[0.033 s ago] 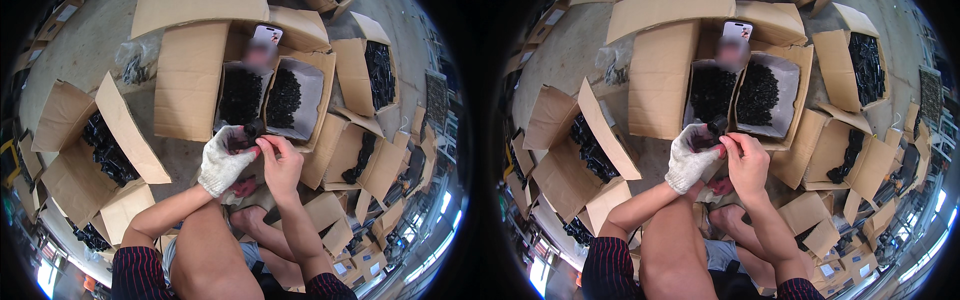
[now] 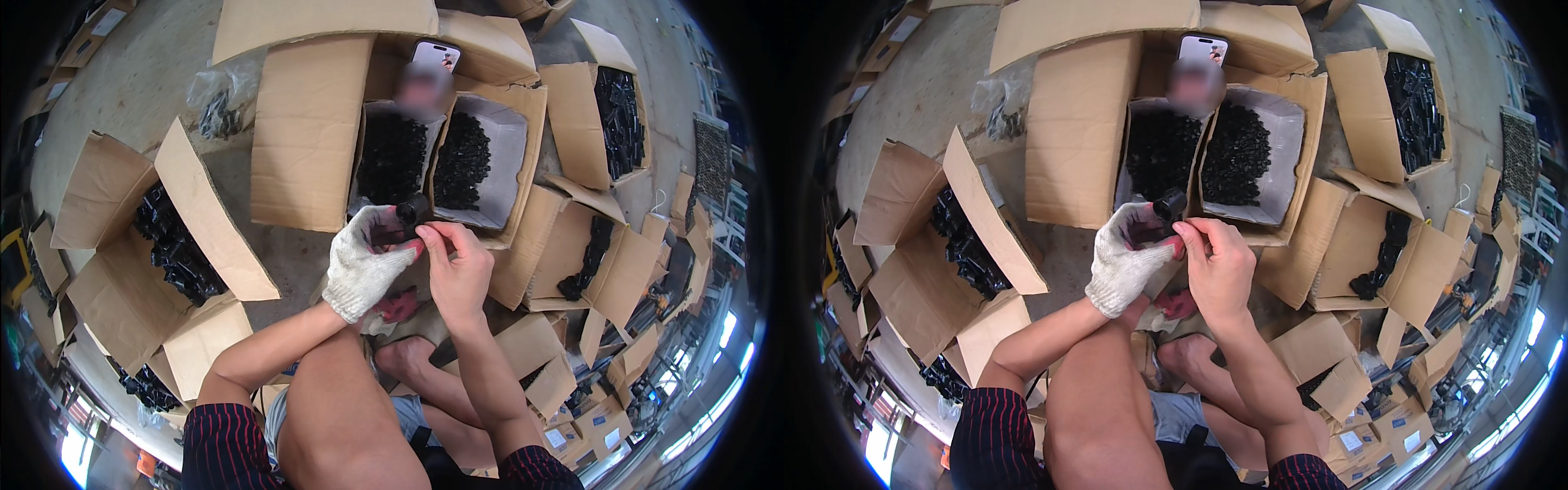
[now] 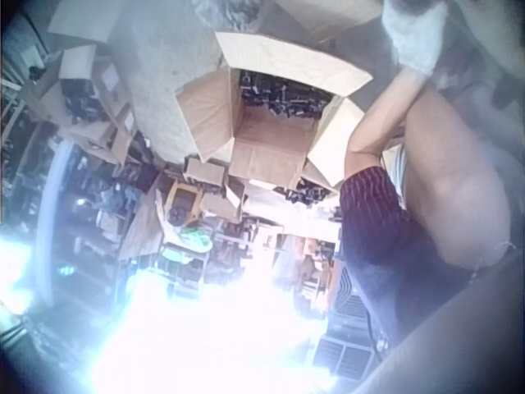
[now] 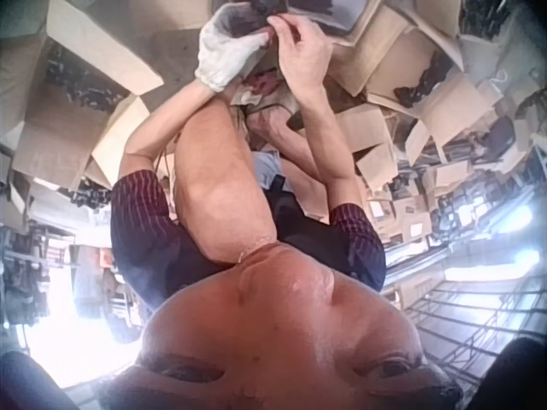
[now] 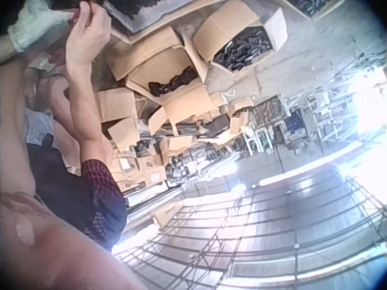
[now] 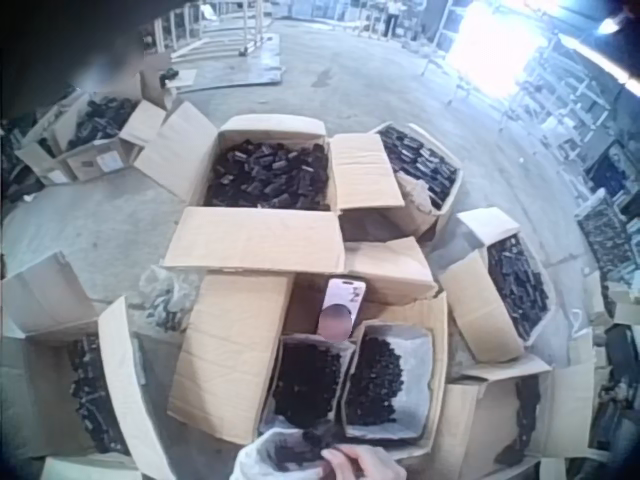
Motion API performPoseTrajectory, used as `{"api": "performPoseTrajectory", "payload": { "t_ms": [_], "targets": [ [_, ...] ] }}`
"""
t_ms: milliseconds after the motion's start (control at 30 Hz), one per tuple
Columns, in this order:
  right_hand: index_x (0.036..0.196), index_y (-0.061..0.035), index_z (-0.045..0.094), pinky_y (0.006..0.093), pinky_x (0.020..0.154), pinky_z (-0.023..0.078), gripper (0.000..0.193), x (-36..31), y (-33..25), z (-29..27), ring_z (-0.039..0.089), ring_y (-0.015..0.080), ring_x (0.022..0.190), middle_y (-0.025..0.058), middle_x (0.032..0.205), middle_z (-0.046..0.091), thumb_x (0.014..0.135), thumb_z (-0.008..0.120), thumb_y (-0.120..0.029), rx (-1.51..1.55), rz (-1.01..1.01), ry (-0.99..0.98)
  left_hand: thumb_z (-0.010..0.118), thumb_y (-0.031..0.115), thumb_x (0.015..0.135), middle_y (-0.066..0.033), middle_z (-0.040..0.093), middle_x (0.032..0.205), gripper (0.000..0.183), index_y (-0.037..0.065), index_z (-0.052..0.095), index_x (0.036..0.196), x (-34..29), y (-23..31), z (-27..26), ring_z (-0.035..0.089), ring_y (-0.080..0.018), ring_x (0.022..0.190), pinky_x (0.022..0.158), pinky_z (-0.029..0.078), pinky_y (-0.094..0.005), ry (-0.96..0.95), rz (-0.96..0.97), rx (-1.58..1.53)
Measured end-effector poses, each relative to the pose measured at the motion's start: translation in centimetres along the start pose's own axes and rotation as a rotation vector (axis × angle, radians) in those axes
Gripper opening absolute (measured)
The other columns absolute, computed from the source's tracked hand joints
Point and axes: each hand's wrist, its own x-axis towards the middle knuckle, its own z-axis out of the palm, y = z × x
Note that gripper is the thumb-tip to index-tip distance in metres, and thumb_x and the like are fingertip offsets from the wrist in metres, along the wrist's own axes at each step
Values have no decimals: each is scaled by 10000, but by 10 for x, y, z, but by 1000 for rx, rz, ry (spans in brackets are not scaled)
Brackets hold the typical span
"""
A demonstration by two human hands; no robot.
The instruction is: The person assembles small black plastic components by hand, picking pieces from cardboard boxes and fitting them together.
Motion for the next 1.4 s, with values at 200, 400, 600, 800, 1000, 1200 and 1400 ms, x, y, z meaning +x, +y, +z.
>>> {"api": "performPoseTrajectory", "payload": {
  "t_ms": [200, 400, 600, 800, 1000, 1200, 1400],
  "targets": [
    [912, -3, 711, 344, 596, 493, 247, 1, 2, 4, 609, 216, 628, 111, 753, 655, 910, 802, -232, 20, -14, -12, 886, 96, 777, -83, 717, 1000, 497, -29, 641, 1192, 3, -2, -1, 661, -102, 897, 798, 576, -270, 2, 6, 47],
    [889, -2, 705, 337, 585, 482, 258, 3, 1, 2, 593, 210, 610, 110, 728, 646, 913, 799, -241, 20, -10, -5, 900, 114, 767, -80, 706, 985, 510, -27, 645, 1185, 3, -6, 2, 648, -99, 882, 793, 573, -267, 9, 17, 8],
    [916, 4, 722, 320, 640, 524, 179, 1, 1, 11, 648, 198, 676, 107, 810, 692, 900, 804, -154, 149, 7, 65, 894, 104, 764, -69, 718, 974, 482, -11, 657, 1168, 5, -17, 1, 643, -84, 867, 777, 566, -259, 18, 8, -154],
    [1073, -10, 756, 319, 724, 555, 176, -2, 8, 4, 712, 206, 794, 123, 936, 744, 906, 768, -62, 70, -114, -25, 891, 36, 724, -30, 661, 958, 487, 10, 649, 1146, 7, -11, -4, 637, -84, 874, 791, 572, -258, -8, -1, -22],
    [1061, -16, 762, 323, 747, 559, 156, -4, 8, 3, 716, 216, 805, 119, 940, 752, 911, 761, -61, 69, -77, -6, 899, 60, 730, -40, 668, 949, 516, 4, 649, 1178, 9, -14, -4, 650, -91, 872, 786, 580, -265, -25, 51, 47],
    [1024, -16, 771, 302, 736, 554, 163, -1, 10, -1, 712, 198, 785, 114, 919, 753, 878, 804, -83, 20, -130, -13, 895, 92, 727, -57, 685, 930, 547, 5, 643, 1205, 9, -18, -2, 657, -104, 841, 759, 583, -280, 9, 71, 20],
    [1017, -15, 775, 310, 723, 549, 174, -3, 11, -2, 704, 203, 765, 111, 892, 747, 873, 817, -104, 44, -26, -25, 903, 74, 713, -50, 676, 948, 589, -7, 633, 1230, 8, -17, -4, 642, -88, 865, 768, 586, -280, 1, 88, 86]
  ]
}}
